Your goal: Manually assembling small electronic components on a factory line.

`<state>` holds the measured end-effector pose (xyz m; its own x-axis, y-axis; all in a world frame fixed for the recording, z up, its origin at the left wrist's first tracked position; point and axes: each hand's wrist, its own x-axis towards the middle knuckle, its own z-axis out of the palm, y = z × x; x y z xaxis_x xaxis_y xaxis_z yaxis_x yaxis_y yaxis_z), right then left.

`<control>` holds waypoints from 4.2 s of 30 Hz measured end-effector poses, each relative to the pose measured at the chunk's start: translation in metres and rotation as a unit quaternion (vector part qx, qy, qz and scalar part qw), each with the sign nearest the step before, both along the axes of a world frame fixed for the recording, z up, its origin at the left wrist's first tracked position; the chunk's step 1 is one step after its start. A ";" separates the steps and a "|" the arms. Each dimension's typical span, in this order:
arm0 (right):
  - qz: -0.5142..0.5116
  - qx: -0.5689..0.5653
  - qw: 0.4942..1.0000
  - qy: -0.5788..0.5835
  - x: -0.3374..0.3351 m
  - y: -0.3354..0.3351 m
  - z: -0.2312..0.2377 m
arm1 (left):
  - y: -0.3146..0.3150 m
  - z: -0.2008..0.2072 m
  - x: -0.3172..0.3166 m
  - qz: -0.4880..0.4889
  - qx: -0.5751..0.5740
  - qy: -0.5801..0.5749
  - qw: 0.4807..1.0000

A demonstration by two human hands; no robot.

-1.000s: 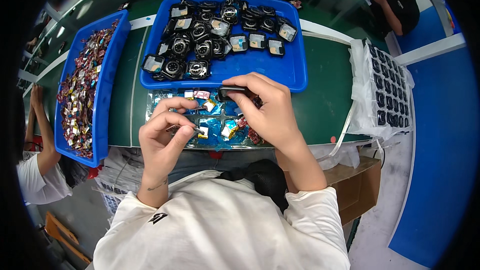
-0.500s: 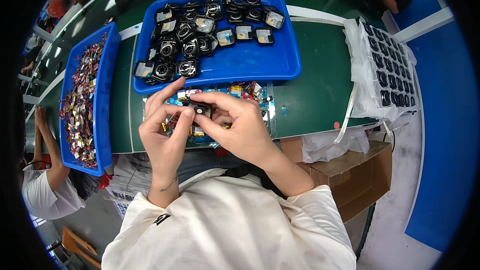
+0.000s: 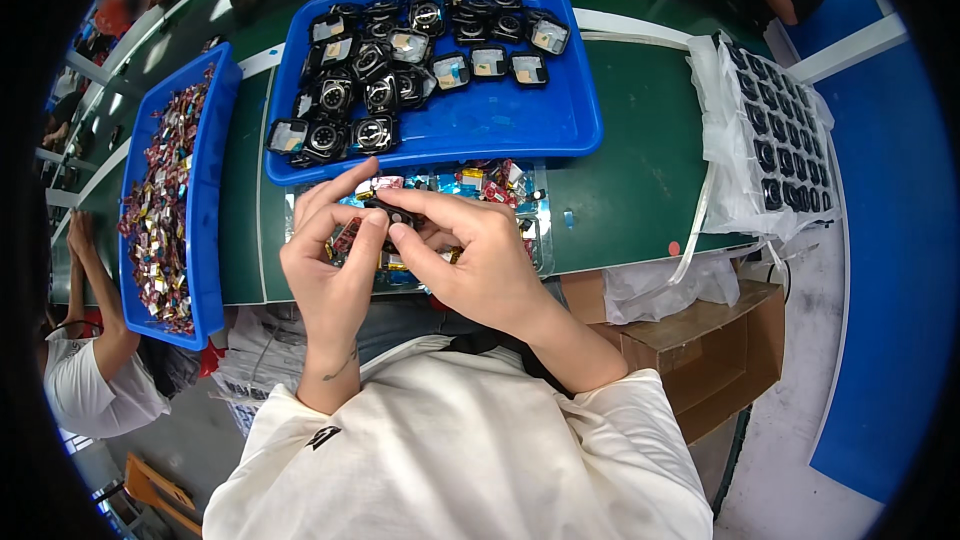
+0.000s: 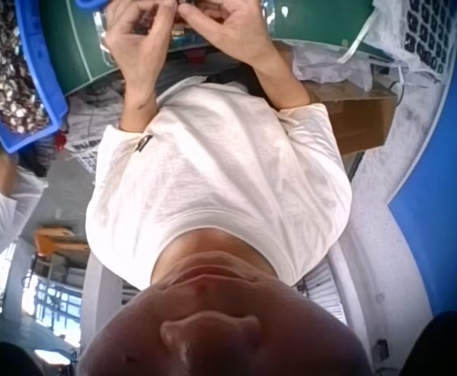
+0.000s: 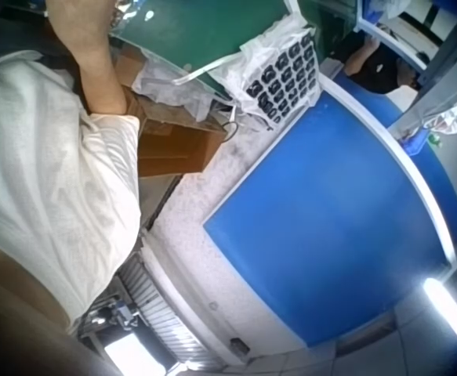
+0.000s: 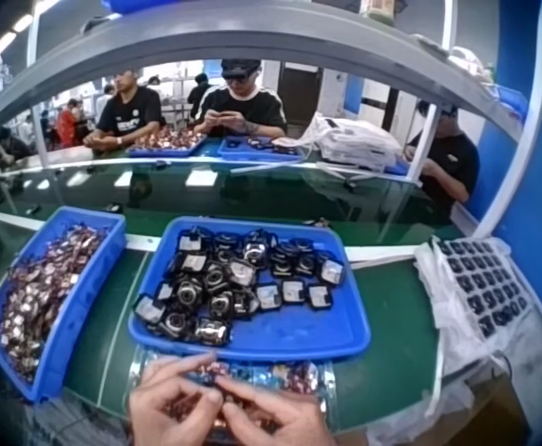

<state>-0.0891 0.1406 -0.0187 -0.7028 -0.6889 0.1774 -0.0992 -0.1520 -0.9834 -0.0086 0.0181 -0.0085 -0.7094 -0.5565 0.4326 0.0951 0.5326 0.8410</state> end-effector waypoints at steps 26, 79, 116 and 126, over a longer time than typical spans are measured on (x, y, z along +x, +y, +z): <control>-0.037 -0.005 0.999 -0.023 -0.015 0.005 0.009 | 0.000 0.006 0.017 -0.025 -0.030 -0.024 0.999; -0.521 0.247 0.787 0.219 -0.376 0.079 -0.050 | -0.018 -0.009 0.012 0.054 -0.259 -0.141 0.954; -0.046 -0.071 0.995 0.059 -0.017 0.021 0.004 | 0.000 0.004 0.016 -0.134 0.029 0.023 0.990; 0.021 -0.020 0.989 0.143 -0.014 0.022 0.008 | -0.002 -0.001 0.019 -0.003 -0.167 0.003 0.986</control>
